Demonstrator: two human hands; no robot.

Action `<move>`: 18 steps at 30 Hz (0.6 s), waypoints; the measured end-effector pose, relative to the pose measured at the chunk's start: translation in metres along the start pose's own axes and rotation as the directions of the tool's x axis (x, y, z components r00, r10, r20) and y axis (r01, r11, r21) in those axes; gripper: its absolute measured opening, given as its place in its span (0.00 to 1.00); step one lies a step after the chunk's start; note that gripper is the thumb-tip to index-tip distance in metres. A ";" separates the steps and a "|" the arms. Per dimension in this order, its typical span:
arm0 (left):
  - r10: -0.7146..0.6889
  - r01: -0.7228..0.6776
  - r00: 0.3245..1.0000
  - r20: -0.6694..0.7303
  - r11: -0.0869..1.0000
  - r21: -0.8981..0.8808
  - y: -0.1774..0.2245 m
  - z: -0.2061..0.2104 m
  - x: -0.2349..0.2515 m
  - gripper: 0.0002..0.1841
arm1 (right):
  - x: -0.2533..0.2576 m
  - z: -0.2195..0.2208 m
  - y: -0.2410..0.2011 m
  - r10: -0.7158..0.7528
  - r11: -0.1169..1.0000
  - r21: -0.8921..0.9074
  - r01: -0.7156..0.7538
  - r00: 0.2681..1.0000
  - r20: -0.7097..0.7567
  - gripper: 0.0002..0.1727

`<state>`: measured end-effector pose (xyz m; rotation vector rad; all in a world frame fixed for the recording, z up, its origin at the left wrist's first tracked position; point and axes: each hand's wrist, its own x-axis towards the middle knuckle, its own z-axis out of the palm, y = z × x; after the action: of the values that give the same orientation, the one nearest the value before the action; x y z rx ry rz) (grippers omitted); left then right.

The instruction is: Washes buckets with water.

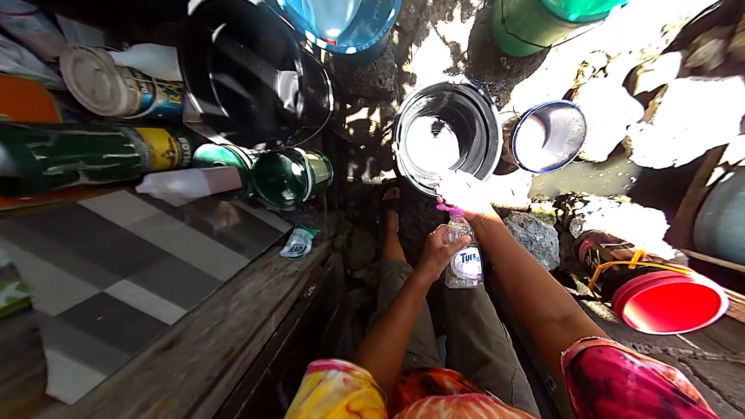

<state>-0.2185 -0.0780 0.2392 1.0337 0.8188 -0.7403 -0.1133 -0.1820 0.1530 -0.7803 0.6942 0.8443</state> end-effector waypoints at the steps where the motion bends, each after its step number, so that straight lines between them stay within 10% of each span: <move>1: -0.001 0.001 1.000 -0.005 1.000 -0.014 0.001 -0.003 0.000 0.22 | 0.003 -0.002 0.003 -0.015 1.000 -0.021 0.016 1.000 0.015 0.21; 18: -0.009 0.007 1.000 -0.012 0.987 -0.160 0.006 -0.026 0.006 0.19 | 0.025 0.003 0.021 0.110 0.984 0.124 -0.125 0.986 0.122 0.25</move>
<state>-0.2157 -0.0529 0.2293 0.8923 0.8798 -0.6642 -0.1182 -0.1613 0.1284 -0.5720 0.6914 0.9329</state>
